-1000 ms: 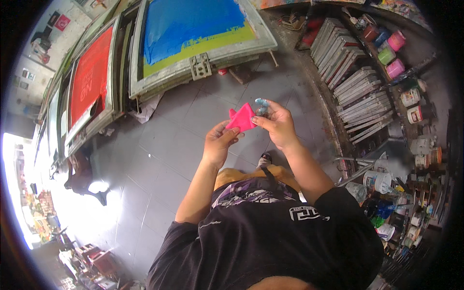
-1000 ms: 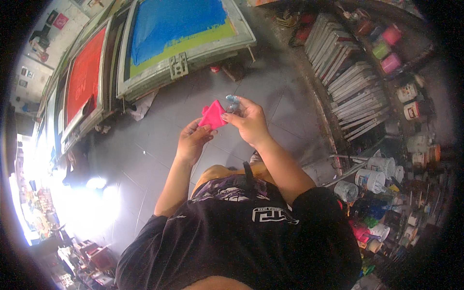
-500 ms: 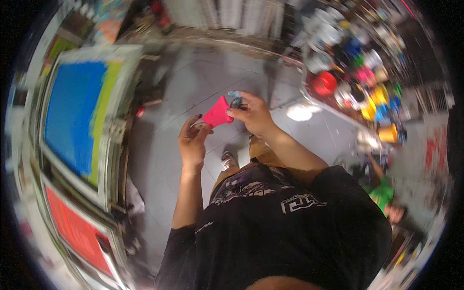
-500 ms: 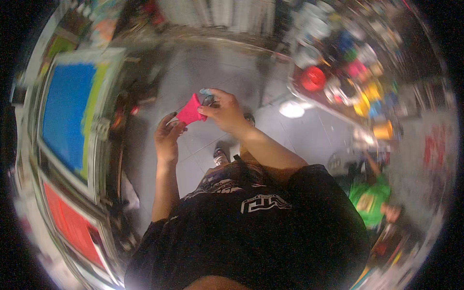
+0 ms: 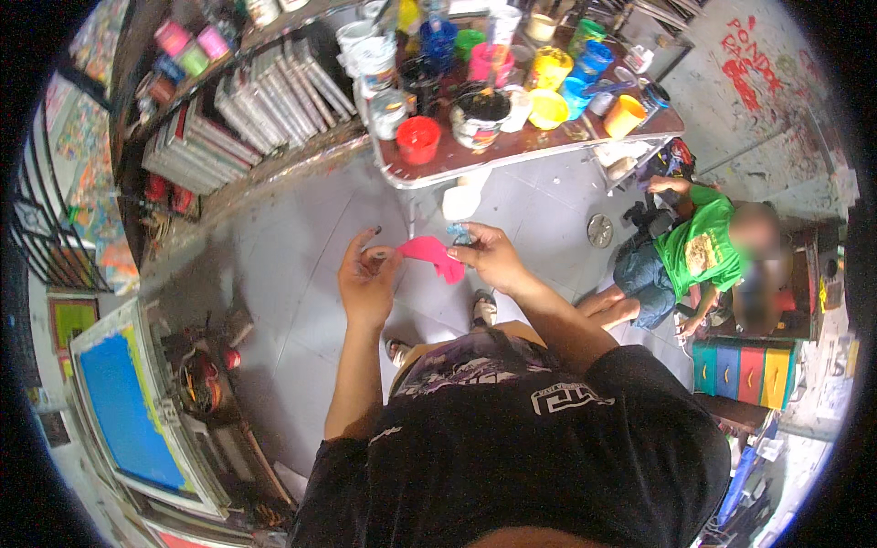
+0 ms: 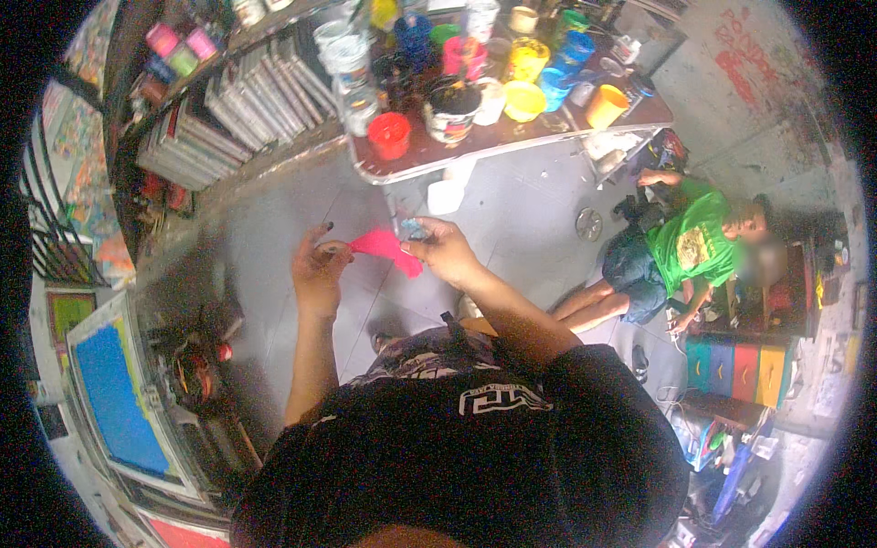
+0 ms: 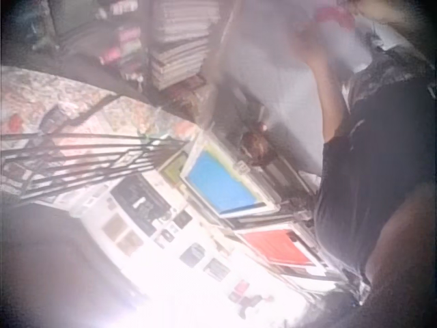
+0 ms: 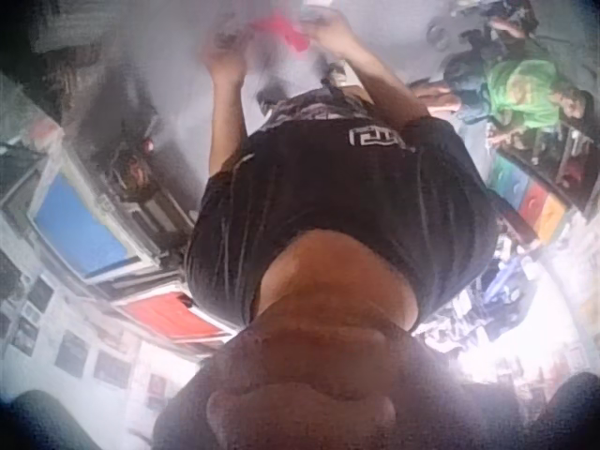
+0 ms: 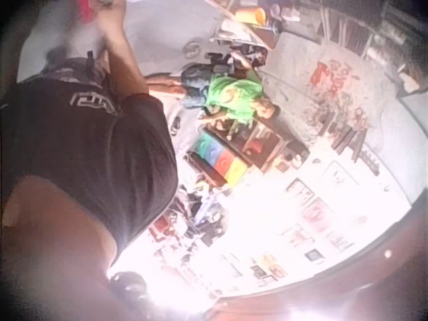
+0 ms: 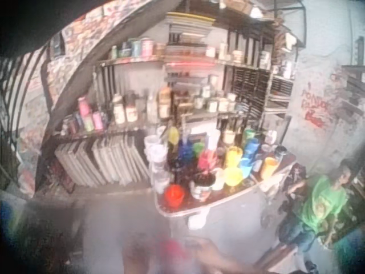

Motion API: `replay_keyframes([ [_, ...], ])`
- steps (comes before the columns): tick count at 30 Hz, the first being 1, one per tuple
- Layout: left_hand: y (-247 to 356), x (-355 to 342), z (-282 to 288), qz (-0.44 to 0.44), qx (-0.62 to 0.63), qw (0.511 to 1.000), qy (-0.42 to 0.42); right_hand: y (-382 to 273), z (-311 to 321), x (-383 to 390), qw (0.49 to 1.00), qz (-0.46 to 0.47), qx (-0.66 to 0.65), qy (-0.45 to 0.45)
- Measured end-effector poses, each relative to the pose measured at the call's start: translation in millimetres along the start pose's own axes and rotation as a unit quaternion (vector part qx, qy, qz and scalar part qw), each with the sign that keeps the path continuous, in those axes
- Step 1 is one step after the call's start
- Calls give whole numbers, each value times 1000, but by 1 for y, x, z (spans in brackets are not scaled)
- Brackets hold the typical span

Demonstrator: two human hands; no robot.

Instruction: The person mixes white and blue ink in separate containers using a spatula, then applies blue ink onto a screen printing frame using the spatula to spread it evenly across the mesh. The person also wipes the spatula with a cloth and handles various ink containers.

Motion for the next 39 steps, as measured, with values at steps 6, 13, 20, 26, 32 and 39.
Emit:
replay_keyframes([
  [6,4,-63,-120,-28,-102,990,-92,-37,119,42,965,-14,251,80],
  [13,1,-115,-189,-46,-80,986,-136,-89,147,20,915,178,362,20],
  [20,2,-179,-159,-52,32,994,-96,-88,175,-49,987,-11,161,-2],
  [26,-9,-220,-119,-21,41,999,-14,-102,191,-91,978,45,195,-50],
  [32,-45,-177,-78,-15,74,985,156,-24,200,-112,968,-124,146,-161],
  [39,-109,-28,-69,118,49,899,419,80,208,-100,848,-266,306,-342],
])
Point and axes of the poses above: each hand's wrist, its own x-axis away from the middle knuckle, its own z-axis out of the back of the hand, y = z × x, the point moved 8 cm from there along -x, towards the middle knuckle, and after that the axes turned 15 degrees about -y, right-handed, at the moved point
